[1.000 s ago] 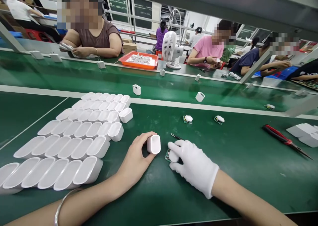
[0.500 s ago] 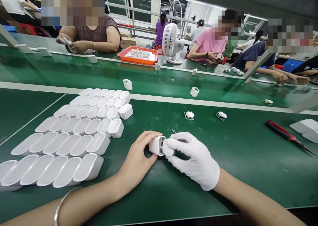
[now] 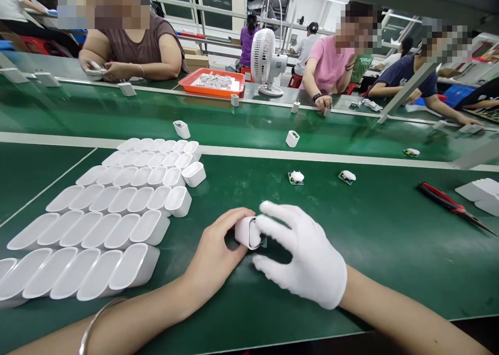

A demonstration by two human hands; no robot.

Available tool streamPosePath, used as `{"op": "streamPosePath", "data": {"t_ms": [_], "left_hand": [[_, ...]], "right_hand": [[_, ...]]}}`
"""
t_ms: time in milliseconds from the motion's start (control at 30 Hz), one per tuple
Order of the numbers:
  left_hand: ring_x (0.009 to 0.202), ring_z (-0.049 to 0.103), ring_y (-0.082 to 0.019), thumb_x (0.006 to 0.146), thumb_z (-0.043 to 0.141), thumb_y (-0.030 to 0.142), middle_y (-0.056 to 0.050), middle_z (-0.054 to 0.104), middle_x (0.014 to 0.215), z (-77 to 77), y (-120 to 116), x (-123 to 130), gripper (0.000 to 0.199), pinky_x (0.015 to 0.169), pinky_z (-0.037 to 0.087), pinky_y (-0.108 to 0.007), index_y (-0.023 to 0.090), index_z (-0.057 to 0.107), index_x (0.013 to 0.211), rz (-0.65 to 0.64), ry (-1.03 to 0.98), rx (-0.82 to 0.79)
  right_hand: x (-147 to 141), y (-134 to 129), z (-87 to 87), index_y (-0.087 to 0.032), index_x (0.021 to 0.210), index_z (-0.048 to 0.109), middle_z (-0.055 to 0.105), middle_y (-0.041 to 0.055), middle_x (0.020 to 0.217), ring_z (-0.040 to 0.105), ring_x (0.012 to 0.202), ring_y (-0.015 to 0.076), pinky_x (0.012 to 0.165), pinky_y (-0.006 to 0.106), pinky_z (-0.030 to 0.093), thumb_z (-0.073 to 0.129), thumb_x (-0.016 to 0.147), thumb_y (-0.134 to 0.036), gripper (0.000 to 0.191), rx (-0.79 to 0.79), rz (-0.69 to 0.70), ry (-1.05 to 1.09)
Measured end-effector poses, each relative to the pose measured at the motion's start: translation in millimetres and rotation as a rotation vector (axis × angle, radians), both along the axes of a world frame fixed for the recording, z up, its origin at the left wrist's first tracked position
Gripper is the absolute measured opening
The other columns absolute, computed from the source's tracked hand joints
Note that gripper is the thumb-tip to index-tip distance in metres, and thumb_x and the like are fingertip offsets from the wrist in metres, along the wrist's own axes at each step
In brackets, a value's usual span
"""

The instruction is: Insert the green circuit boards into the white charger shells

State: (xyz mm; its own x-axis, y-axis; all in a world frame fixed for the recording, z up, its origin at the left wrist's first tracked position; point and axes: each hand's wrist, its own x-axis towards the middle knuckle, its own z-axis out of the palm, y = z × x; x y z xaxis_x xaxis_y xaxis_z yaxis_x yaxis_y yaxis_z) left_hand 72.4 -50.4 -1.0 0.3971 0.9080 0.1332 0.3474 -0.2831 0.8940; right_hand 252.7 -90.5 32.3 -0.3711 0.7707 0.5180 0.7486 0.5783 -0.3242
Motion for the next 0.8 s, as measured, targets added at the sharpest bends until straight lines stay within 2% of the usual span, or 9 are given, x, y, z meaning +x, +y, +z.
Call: {"op": "streamPosePath", "data": {"t_ms": [100,200,300,400,500,600,700,800], "left_hand": [[0.103,0.061,-0.019,0.07,0.061,0.006,0.001,0.065,0.112,-0.2,-1,1,0.043,0.093,0.047,-0.035,0.027,0.06,0.108,0.015,-0.005,-0.077],[0.101,0.062,-0.02,0.069,0.062,0.006,0.001,0.067,0.109,-0.1,-2,1,0.045,0.091,0.047,-0.034,0.027,0.061,0.109,-0.018,-0.006,-0.113],[0.096,0.062,-0.019,0.071,0.06,0.005,0.001,0.068,0.106,0.2,-3,0,0.047,0.087,0.048,-0.032,0.028,0.061,0.112,-0.039,0.014,-0.1],[0.097,0.062,-0.018,0.073,0.06,0.006,0.001,0.067,0.11,0.8,-3,-1,0.046,0.088,0.048,-0.031,0.029,0.062,0.113,-0.052,0.0,-0.086],[0.102,0.061,-0.019,0.074,0.062,0.01,0.002,0.066,0.112,1.7,-3,0,0.042,0.091,0.047,-0.031,0.029,0.062,0.111,-0.073,-0.031,-0.109],[0.108,0.06,-0.021,0.072,0.066,0.012,0.001,0.066,0.115,2.3,-4,1,0.041,0.096,0.046,-0.034,0.028,0.062,0.11,-0.068,-0.035,-0.156],[0.111,0.058,-0.022,0.071,0.065,0.011,0.0,0.063,0.122,2.3,-3,2,0.038,0.098,0.044,-0.037,0.027,0.062,0.106,-0.046,-0.023,-0.19],[0.109,0.059,-0.021,0.072,0.064,0.01,0.0,0.061,0.126,2.2,-2,2,0.037,0.096,0.045,-0.036,0.028,0.062,0.105,-0.057,-0.02,-0.196]], "right_hand": [[7,-4,0.3,-0.022,0.123,0.046,0.049,0.0145,0.132,0.052,0.118,0.0271,0.093,0.043,0.047,0.053,0.086,-0.024,0.037,0.088,-0.025,0.18],[3,-3,-12.2,-0.021,0.135,0.039,0.047,0.0139,0.137,0.045,0.126,0.0276,0.099,0.046,0.044,0.048,0.09,-0.021,0.046,0.064,0.009,0.156],[-7,0,-28.5,-0.022,0.14,0.036,0.05,0.012,0.135,0.046,0.126,0.0253,0.1,0.044,0.045,0.045,0.092,-0.021,0.048,-0.045,0.021,0.121],[-13,0,-37.8,-0.026,0.142,0.033,0.049,0.0091,0.135,0.047,0.124,0.0223,0.101,0.041,0.045,0.047,0.092,-0.024,0.052,-0.161,0.029,0.233],[-10,1,-38.3,-0.028,0.142,0.034,0.047,0.0082,0.138,0.048,0.124,0.0223,0.102,0.042,0.044,0.052,0.091,-0.031,0.055,-0.332,0.0,0.397],[-4,4,-34.1,-0.026,0.14,0.036,0.054,0.0095,0.13,0.056,0.114,0.0203,0.096,0.04,0.049,0.042,0.096,-0.033,0.046,-0.479,0.041,0.645],[4,7,-28.0,-0.025,0.135,0.042,0.057,0.0094,0.123,0.061,0.103,0.0183,0.088,0.038,0.053,0.033,0.099,-0.032,0.038,-0.417,0.021,0.791],[9,6,-20.5,-0.025,0.128,0.051,0.058,0.0089,0.12,0.061,0.102,0.0193,0.089,0.039,0.052,0.036,0.098,-0.028,0.033,-0.291,0.022,0.64]]}}
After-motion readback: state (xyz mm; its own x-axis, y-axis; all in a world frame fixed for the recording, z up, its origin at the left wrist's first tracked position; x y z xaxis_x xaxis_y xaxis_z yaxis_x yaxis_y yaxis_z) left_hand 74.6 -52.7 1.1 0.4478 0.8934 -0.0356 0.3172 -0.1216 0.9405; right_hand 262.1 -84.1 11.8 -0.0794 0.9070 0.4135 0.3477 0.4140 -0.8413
